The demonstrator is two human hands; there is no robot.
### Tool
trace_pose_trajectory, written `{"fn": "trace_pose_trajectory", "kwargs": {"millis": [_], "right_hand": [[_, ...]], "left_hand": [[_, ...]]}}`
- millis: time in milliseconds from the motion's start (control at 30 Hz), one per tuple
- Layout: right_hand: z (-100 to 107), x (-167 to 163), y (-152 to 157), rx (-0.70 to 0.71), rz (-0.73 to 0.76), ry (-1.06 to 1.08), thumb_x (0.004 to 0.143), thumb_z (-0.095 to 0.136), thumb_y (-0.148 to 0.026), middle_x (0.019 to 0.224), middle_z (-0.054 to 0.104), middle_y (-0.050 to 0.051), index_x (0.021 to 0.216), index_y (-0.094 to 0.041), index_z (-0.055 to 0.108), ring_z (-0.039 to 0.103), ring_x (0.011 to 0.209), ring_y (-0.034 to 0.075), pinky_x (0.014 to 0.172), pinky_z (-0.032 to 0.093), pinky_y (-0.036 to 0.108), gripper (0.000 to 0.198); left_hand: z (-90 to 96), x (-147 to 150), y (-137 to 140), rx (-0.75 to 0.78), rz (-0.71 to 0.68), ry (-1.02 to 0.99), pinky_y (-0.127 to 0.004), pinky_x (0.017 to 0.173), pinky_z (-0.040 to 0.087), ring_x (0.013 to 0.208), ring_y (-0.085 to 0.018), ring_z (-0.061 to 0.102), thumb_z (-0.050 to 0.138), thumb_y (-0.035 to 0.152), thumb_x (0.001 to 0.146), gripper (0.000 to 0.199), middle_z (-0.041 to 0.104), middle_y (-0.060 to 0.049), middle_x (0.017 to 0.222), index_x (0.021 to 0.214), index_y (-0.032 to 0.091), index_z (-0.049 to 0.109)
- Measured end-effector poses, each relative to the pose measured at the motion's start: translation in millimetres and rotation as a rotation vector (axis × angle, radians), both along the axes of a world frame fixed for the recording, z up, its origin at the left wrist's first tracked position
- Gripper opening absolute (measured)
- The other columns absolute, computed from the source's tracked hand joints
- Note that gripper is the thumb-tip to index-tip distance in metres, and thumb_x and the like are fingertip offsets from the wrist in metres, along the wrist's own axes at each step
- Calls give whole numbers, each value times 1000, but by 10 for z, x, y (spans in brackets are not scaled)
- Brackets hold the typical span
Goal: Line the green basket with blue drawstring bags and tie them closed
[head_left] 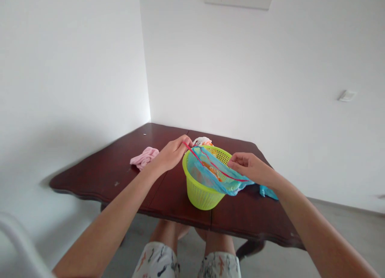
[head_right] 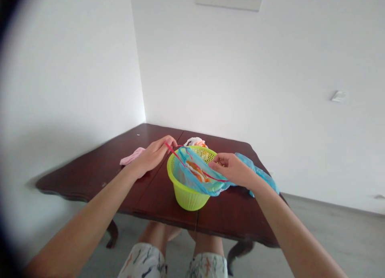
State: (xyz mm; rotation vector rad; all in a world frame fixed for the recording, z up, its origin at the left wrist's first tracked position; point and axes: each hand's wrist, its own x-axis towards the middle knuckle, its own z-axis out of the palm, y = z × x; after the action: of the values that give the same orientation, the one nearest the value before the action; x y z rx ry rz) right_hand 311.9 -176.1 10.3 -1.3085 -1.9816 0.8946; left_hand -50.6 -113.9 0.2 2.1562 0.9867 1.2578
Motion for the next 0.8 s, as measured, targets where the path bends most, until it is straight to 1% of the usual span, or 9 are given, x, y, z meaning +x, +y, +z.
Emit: {"fn": "trace_pose_trajectory", "kwargs": {"millis": [100, 200, 300, 333, 400, 500, 633, 733, 800], "right_hand": [[43, -102, -32, 7, -15, -10, 102, 81, -69, 71, 63, -1, 87, -25, 70, 50, 64, 16, 60, 36, 32, 48], [29, -214, -84, 157, -31, -179, 103, 81, -59, 75, 67, 1, 91, -26, 75, 55, 68, 19, 62, 39, 34, 35], [-29, -321, -174, 266, 79, -340, 106, 79, -41, 92, 78, 5, 100, -30, 80, 69, 83, 24, 74, 48, 38, 13], [-50, -348, -202, 294, 106, -392, 106, 76, -33, 96, 80, 6, 98, -30, 80, 72, 88, 26, 79, 50, 40, 9], [-85, -387, -237, 329, 128, -477, 104, 69, -21, 98, 81, 7, 90, -30, 75, 74, 94, 29, 85, 49, 43, 18], [-97, -402, -241, 340, 84, -461, 109, 60, -24, 93, 78, 7, 90, -29, 67, 72, 90, 28, 81, 44, 42, 21], [-37, -360, -193, 366, -101, -261, 119, 51, -40, 84, 69, 3, 101, -30, 59, 62, 76, 24, 72, 39, 39, 23], [51, -279, -150, 393, -249, -86, 119, 55, -58, 78, 62, 1, 92, -29, 56, 55, 73, 22, 68, 40, 37, 39], [130, -202, -136, 356, -303, 41, 114, 61, -74, 74, 57, 1, 82, -28, 56, 50, 70, 20, 66, 40, 36, 57]], "left_hand": [[42, 12, -77, -171, -121, -145, -32, 72, 44, 74, -19, 58, 52, 67, 123, 55, 65, -1, 81, 105, 22, 78], [47, 42, -113, -238, -194, -307, -29, 78, 53, 85, -18, 69, 72, 71, 114, 51, 77, -4, 97, 112, 20, 80], [13, 40, -165, -401, -299, -459, -30, 89, 63, 98, -20, 80, 92, 64, 103, 50, 85, -7, 114, 125, 21, 80], [0, 34, -194, -492, -355, -537, -32, 93, 65, 100, -20, 83, 95, 60, 102, 50, 86, -7, 118, 130, 22, 79], [-17, 22, -268, -674, -479, -702, -36, 100, 69, 102, -21, 85, 92, 55, 105, 49, 88, -9, 126, 140, 22, 79], [-5, 18, -380, -804, -576, -843, -35, 97, 70, 99, -20, 85, 85, 57, 110, 49, 88, -10, 126, 144, 22, 80], [25, -34, -434, -668, -403, -712, -23, 70, 56, 73, -13, 69, 89, 60, 106, 56, 79, -1, 91, 143, 20, 78], [39, -207, -376, -521, -141, -351, -25, 59, 43, 60, -15, 58, 96, 60, 98, 58, 72, 4, 74, 136, 22, 76], [68, -376, -312, -437, -41, -81, -27, 55, 38, 58, -17, 60, 101, 59, 92, 46, 76, 1, 74, 114, 24, 80]]}}
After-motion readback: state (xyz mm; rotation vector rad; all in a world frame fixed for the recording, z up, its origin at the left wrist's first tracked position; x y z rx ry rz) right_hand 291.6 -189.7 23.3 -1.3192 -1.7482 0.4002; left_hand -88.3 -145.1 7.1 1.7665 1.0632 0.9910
